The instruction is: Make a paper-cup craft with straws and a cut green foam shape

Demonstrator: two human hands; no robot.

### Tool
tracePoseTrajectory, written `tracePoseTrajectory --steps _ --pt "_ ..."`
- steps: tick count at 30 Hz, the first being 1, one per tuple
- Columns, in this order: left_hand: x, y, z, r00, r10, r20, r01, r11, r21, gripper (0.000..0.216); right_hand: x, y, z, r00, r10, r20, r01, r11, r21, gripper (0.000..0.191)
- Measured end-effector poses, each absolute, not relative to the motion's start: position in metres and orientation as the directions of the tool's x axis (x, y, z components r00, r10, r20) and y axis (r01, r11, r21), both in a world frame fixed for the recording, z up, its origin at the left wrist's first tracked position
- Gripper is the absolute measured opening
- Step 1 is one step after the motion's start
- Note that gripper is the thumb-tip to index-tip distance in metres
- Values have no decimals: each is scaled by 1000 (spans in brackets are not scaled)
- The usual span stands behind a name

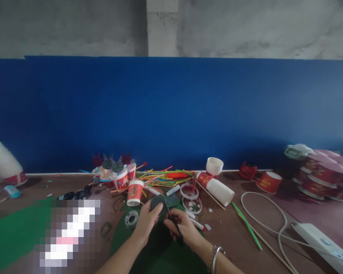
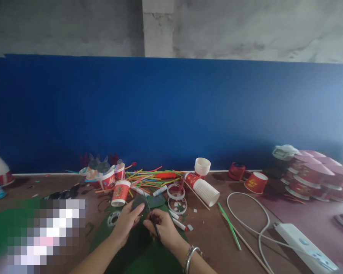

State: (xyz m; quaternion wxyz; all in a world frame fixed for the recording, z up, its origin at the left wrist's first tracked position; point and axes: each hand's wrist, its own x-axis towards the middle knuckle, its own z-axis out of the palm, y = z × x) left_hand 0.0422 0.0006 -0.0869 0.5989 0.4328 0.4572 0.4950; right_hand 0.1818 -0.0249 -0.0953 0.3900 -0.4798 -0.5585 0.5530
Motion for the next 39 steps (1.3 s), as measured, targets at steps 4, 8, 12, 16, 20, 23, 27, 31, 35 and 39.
tracePoseTrajectory --steps 4,8,12,16,20,23,27,31,35,39 --pt "42 1 -88 131 987 -94 -224 122 967 39 181 -25 -96 -250 966 -69 60 -56 -997 39" --pt "43 -1 -83 125 984 -124 -230 150 962 37 183 -25 -96 -246 967 -72 82 -53 -995 35" --pt "42 -2 -81 124 984 -130 -245 157 957 36 183 -24 -95 -236 967 -97 123 -69 -990 34" --pt "41 0 -84 131 982 -134 -223 161 961 35 183 -24 -94 -225 968 -109 117 -84 -990 35" --pt "41 0 -86 137 982 -129 -232 158 960 35 183 -24 -94 -232 966 -116 116 -91 -989 35" --pt "41 -2 -82 117 986 -115 -238 140 961 31 184 -25 -94 -231 966 -115 117 -90 -989 35" --pt "41 -3 -77 104 986 -128 -202 147 968 28 184 -26 -93 -242 962 -124 129 -95 -987 35" --pt "40 -2 -78 138 983 -120 -201 147 969 27 184 -26 -92 -245 963 -111 121 -83 -989 34" --pt "40 -2 -78 146 982 -124 -200 152 968 29 184 -26 -92 -237 965 -112 123 -85 -989 35" --pt "40 -3 -77 117 978 -174 -178 193 965 30 184 -25 -92 -244 964 -107 114 -81 -990 36"
